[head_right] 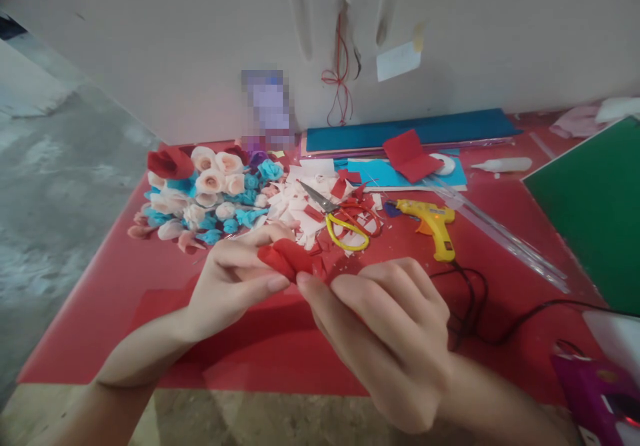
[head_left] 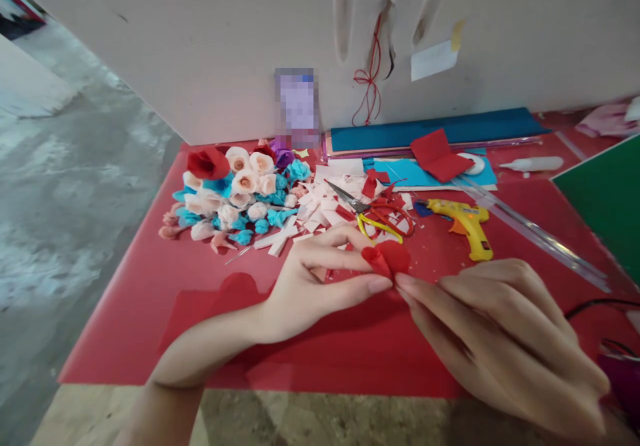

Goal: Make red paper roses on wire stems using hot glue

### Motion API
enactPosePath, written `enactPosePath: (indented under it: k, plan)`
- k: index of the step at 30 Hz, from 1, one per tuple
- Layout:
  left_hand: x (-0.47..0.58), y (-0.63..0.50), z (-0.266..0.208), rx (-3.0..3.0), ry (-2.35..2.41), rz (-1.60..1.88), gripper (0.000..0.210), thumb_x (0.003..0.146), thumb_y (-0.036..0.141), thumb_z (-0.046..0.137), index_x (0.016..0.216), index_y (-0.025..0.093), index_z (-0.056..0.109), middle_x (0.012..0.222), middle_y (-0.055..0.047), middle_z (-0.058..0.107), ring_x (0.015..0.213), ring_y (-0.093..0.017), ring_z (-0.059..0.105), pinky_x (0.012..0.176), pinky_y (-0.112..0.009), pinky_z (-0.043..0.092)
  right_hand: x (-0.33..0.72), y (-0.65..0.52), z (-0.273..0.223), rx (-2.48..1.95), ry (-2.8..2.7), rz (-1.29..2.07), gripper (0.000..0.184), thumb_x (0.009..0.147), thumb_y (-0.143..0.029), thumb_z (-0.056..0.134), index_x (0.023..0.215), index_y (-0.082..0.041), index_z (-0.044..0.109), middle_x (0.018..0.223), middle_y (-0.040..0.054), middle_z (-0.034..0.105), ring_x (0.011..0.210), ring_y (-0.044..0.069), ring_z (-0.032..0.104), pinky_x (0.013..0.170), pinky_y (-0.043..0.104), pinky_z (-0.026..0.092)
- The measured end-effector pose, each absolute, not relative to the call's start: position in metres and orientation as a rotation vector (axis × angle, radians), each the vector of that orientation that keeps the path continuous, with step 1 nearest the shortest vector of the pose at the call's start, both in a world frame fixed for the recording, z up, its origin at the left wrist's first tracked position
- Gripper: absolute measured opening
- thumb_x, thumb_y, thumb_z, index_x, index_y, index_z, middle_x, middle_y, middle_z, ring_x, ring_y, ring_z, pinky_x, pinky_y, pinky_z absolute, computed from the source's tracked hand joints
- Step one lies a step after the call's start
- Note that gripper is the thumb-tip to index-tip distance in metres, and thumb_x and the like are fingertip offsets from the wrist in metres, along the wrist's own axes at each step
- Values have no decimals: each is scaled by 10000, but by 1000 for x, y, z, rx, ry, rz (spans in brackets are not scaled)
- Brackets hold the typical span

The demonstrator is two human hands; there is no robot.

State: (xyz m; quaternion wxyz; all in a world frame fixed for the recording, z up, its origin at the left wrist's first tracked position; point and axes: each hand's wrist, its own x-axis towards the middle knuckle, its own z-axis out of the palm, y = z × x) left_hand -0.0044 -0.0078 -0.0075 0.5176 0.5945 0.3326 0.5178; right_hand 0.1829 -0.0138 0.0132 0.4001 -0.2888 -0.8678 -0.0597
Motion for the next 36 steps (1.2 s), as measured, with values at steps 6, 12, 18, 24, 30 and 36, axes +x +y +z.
enactPosePath:
  k: [6, 12, 18, 24, 30, 36]
  plan:
    - [-5, -7, -7, 1409, 825, 1261, 109, 754, 174, 706, 760, 266, 765, 769, -11, 668, 733, -121, 583, 694, -258, 486, 179, -12, 8, -797, -2104, -31, 92, 800, -27, 604, 843, -105, 581, 724, 47, 585, 641, 123, 512, 559, 284, 438]
    - [-8, -7, -10, 1344, 818, 1318, 53, 752, 260, 718, 739, 285, 762, 718, -17, 660, 752, -152, 576, 719, -306, 488, 197, 5, 14, -1181, -1938, -213, 165, 822, -55, 590, 908, -194, 568, 821, 11, 612, 707, 119, 556, 662, 252, 447]
    - [-7, -4, -12, 1276, 792, 1331, 56, 742, 244, 729, 771, 278, 763, 762, -3, 659, 773, -122, 575, 749, -259, 479, 211, 19, 6, -1234, -2323, -6, 369, 921, -286, 490, 572, -169, 496, 489, -31, 482, 418, 85, 419, 426, 250, 294]
    - [-6, -4, -13, 1259, 780, 1349, 38, 722, 249, 745, 746, 272, 761, 740, -3, 655, 753, -119, 572, 718, -251, 472, 188, 3, 10, -1109, -2131, 481, 167, 870, -150, 539, 1011, -214, 602, 835, -25, 669, 677, 94, 624, 597, 169, 477]
    - [-3, -4, -14, 1229, 733, 1347, 62, 693, 212, 765, 739, 254, 760, 719, -1, 629, 722, -99, 573, 683, -221, 476, 169, -8, 16, -867, -2099, 824, 159, 795, -52, 607, 736, -182, 536, 582, -78, 550, 418, 23, 466, 399, 102, 388]
    - [-2, -5, -19, 1168, 710, 1318, 23, 711, 230, 749, 734, 232, 749, 761, -21, 644, 750, -127, 601, 716, -261, 502, 164, -10, 7, -844, -2061, 647, 180, 746, 10, 642, 776, -161, 593, 576, -75, 594, 436, 38, 542, 432, 100, 438]
